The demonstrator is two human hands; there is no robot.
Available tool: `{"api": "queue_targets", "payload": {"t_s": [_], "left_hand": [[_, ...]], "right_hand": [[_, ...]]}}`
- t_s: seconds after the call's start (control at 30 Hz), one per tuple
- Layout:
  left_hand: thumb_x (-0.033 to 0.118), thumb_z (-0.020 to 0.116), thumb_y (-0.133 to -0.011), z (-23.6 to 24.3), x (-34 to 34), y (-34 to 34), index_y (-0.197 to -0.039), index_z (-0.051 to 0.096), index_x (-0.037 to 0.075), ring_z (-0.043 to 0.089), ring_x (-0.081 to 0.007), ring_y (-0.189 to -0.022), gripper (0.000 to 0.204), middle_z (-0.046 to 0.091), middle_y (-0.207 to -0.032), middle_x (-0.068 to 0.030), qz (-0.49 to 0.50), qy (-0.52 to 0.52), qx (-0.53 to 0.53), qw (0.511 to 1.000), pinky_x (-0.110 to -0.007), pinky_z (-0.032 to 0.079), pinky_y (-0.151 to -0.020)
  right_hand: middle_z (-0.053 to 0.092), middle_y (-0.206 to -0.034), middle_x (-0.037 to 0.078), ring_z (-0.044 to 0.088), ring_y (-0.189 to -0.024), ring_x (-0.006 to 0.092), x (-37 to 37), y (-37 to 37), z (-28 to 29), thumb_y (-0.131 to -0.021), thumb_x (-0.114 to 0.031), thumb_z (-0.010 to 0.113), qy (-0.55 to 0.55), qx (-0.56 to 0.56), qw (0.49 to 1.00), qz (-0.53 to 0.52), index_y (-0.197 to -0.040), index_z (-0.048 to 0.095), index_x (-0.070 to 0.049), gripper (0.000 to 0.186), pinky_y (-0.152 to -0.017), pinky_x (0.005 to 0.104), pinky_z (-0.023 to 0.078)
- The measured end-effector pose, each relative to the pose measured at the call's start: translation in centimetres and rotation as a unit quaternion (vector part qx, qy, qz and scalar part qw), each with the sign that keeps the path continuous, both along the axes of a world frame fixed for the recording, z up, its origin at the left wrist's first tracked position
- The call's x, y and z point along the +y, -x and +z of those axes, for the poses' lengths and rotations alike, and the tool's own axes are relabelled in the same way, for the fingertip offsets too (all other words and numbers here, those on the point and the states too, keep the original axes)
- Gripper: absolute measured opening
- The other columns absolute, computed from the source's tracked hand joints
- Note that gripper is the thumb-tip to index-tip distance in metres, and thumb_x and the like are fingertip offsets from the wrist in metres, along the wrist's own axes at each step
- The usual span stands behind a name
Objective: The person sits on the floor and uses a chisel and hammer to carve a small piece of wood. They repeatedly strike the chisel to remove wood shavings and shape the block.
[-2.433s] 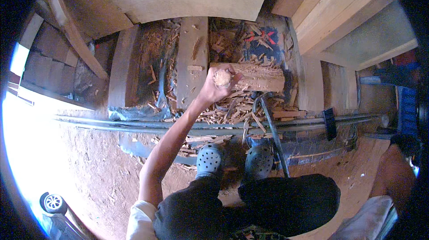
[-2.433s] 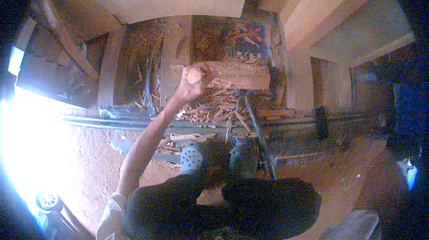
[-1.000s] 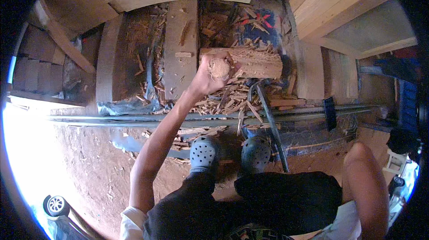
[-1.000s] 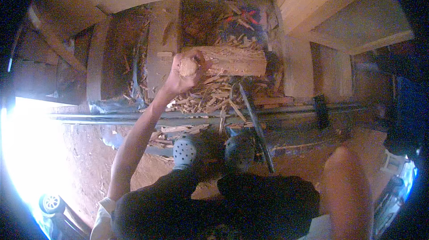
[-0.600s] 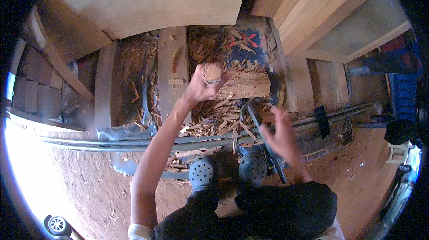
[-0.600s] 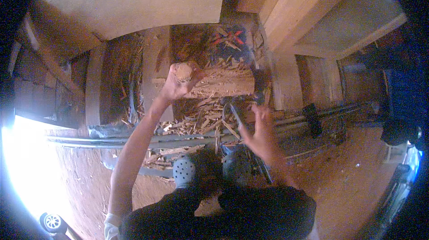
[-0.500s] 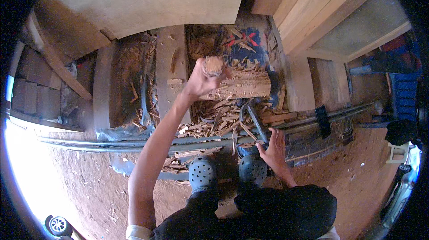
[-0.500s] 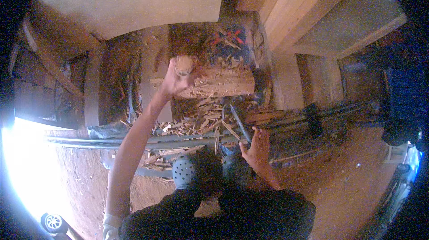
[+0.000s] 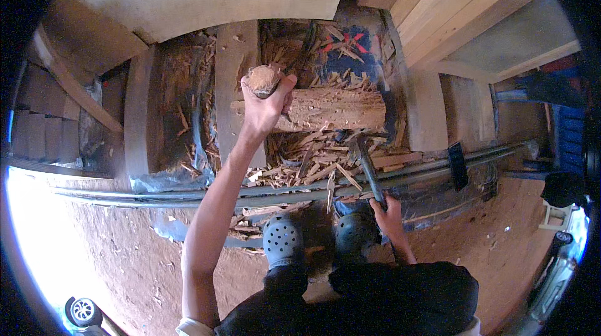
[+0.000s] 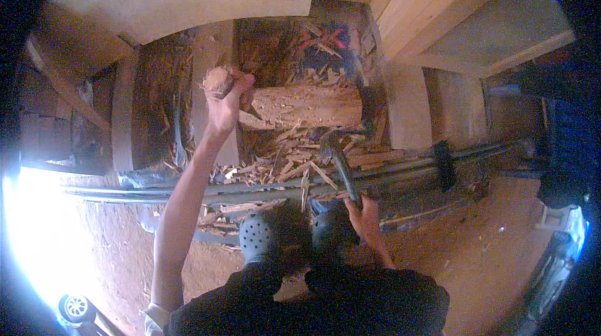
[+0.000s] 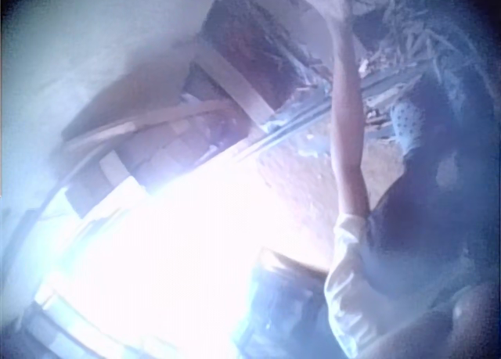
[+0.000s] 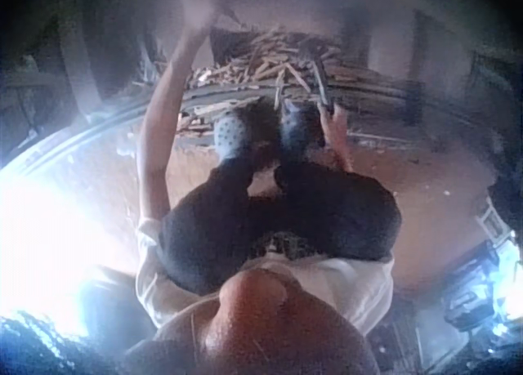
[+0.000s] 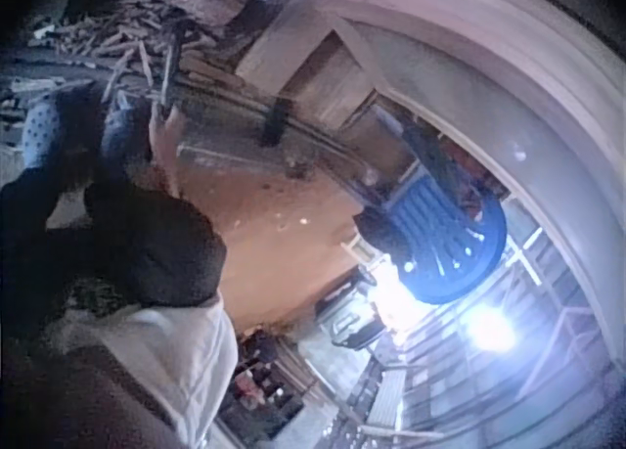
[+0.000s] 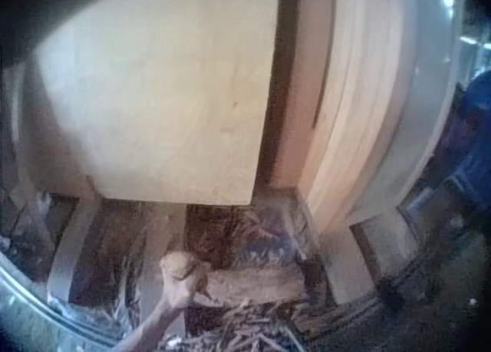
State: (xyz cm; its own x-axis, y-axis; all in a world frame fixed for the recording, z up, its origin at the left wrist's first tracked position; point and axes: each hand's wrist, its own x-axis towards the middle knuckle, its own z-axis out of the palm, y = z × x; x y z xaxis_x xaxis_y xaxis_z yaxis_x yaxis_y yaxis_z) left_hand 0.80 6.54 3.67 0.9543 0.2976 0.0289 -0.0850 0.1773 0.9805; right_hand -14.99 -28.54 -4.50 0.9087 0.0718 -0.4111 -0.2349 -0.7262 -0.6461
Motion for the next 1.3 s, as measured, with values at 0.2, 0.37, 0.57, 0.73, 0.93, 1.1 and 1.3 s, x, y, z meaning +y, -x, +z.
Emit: {"api": "queue_targets", "payload": {"t_s": [0.2, 0.37, 0.57, 0.73, 0.93, 1.1, 1.3], "left_hand": [[0.009, 0.062, -0.08, -0.4, -0.4, -0.4, -0.055, 0.049, 0.007, 0.041, -0.0073, -0.038, 0.028, 0.047, -0.047, 0.0014, 0.013, -0.041, -0.011, 0.999, -0.025, 0.03, -0.036], [0.01, 0.063, -0.08, -0.6, -1.2, -0.3, -0.065, 0.053, 0.007, 0.044, -0.0085, -0.044, 0.019, 0.049, -0.052, 0.0004, 0.001, -0.062, 0.01, 0.998, -0.025, 0.033, -0.04], [0.011, 0.063, -0.081, -1.0, -1.7, -0.2, -0.071, 0.055, 0.007, 0.043, -0.0079, -0.047, 0.013, 0.049, -0.056, 0.0012, -0.006, -0.052, 0.006, 0.999, -0.025, 0.034, -0.042], [0.011, 0.063, -0.081, -1.8, -2.5, -0.7, -0.071, 0.055, 0.006, 0.045, -0.0081, -0.047, 0.014, 0.051, -0.056, 0.0008, -0.019, -0.053, -0.011, 0.998, -0.022, 0.034, -0.042], [0.006, 0.063, -0.074, -2.8, -3.3, -1.7, -0.068, 0.057, 0.003, 0.052, -0.0086, -0.053, 0.01, 0.056, -0.059, -0.0006, -0.04, -0.031, -0.059, 0.997, -0.025, 0.042, -0.049], [0.01, 0.068, -0.077, -2.8, -3.6, -1.7, -0.071, 0.052, 0.008, 0.048, -0.0085, -0.048, 0.018, 0.051, -0.057, 0.0016, -0.013, -0.071, -0.088, 0.994, -0.023, 0.036, -0.042], [0.007, 0.069, -0.072, -2.7, -4.8, -0.6, -0.067, 0.052, 0.008, 0.052, -0.0091, -0.053, 0.018, 0.053, -0.058, 0.0015, 0.062, -0.173, -0.135, 0.974, -0.026, 0.04, -0.047]], "right_hand": [[0.06, -0.083, 0.022, 0.057, -0.079, 0.0405, 1.3, 0.1, -1.3, -0.082, -0.031, 0.059, 0.001, -0.052, 0.998, 0.022, -0.094, 0.056, 0.0, 0.034, -0.07, 0.0449, 0.044], [0.058, -0.088, 0.023, 0.055, -0.083, 0.0422, 0.8, 0.2, -2.0, -0.082, -0.031, 0.058, 0.021, 0.009, 0.998, 0.052, -0.101, 0.054, 0.0, 0.037, -0.073, 0.0446, 0.043], [0.059, -0.083, 0.022, 0.056, -0.08, 0.0414, 0.5, 0.2, -2.9, -0.081, -0.027, 0.06, 0.021, -0.022, 0.998, 0.052, -0.101, 0.054, 0.001, 0.035, -0.071, 0.0448, 0.044], [0.06, -0.077, 0.022, 0.057, -0.074, 0.0416, 0.5, 0.3, -3.1, -0.078, -0.023, 0.062, 0.02, -0.013, 0.999, 0.043, -0.102, 0.053, 0.002, 0.035, -0.066, 0.0446, 0.045], [0.061, -0.079, 0.022, 0.058, -0.077, 0.0407, 0.4, 0.7, -3.7, -0.076, -0.021, 0.062, 0.123, -0.069, 0.989, 0.047, -0.095, 0.056, 0.002, 0.029, -0.068, 0.0441, 0.045], [0.061, -0.074, 0.016, 0.06, -0.073, 0.0302, 0.3, -0.4, -1.8, -0.077, -0.027, 0.064, -0.063, 0.057, 0.995, -0.043, -0.085, 0.06, 0.0, 0.029, -0.067, 0.0391, 0.045], [0.058, -0.066, 0.005, 0.053, -0.061, 0.0156, 0.4, -4.2, 8.4, -0.08, -0.032, 0.063, -0.036, 0.077, 0.996, -0.013, -0.074, 0.061, -0.004, 0.029, -0.059, 0.0316, 0.043]]}}
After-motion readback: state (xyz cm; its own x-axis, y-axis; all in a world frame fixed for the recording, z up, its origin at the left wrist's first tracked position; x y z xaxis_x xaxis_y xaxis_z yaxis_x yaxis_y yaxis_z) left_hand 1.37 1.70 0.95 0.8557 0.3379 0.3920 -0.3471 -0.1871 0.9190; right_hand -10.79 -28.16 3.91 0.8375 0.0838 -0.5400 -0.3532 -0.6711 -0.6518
